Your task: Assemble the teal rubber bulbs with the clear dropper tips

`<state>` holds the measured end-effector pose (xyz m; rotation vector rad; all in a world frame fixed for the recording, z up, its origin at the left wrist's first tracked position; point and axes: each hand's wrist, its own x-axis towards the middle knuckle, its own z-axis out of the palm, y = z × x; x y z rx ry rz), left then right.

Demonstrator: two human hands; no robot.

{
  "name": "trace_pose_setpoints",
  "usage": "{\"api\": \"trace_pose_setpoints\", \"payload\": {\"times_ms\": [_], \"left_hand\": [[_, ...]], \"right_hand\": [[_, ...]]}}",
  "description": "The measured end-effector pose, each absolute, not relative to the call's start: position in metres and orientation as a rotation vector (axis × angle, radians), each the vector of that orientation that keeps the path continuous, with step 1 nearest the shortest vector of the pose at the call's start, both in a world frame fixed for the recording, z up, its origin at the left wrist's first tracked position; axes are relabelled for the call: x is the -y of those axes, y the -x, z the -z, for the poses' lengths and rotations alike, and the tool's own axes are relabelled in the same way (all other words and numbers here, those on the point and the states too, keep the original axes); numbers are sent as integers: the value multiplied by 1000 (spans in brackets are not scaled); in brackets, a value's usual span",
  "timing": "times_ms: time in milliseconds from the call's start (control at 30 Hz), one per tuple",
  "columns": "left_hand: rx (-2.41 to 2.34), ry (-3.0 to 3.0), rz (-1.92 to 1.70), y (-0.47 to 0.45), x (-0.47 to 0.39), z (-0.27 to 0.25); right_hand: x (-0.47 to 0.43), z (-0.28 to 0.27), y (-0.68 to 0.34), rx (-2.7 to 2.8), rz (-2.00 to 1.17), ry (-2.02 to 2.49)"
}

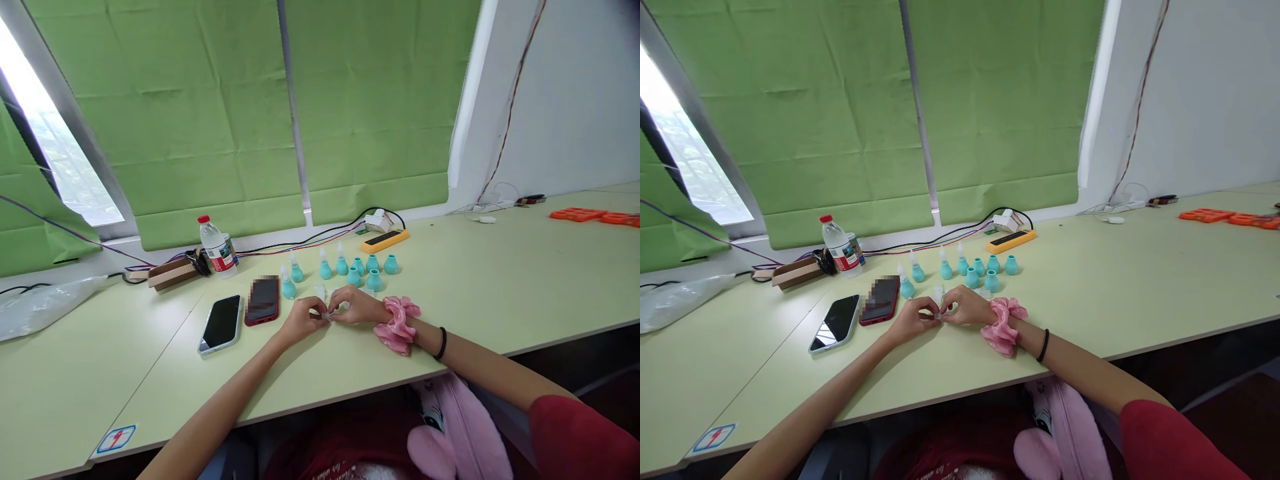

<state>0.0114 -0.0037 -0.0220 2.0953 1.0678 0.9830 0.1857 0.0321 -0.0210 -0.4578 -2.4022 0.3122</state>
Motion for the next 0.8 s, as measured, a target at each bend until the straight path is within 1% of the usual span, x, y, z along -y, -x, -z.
{"api": "trace_pose_setpoints", "payload": {"times_ms": [200,800], "left_hand": [[-1075,-2072,-971,-11,3,22],[-1017,-2263,-961,-9,3,24]], "right_hand": [[-30,18,-186,2387,-305,463],[-32,18,-187,2448,-85,514]]}}
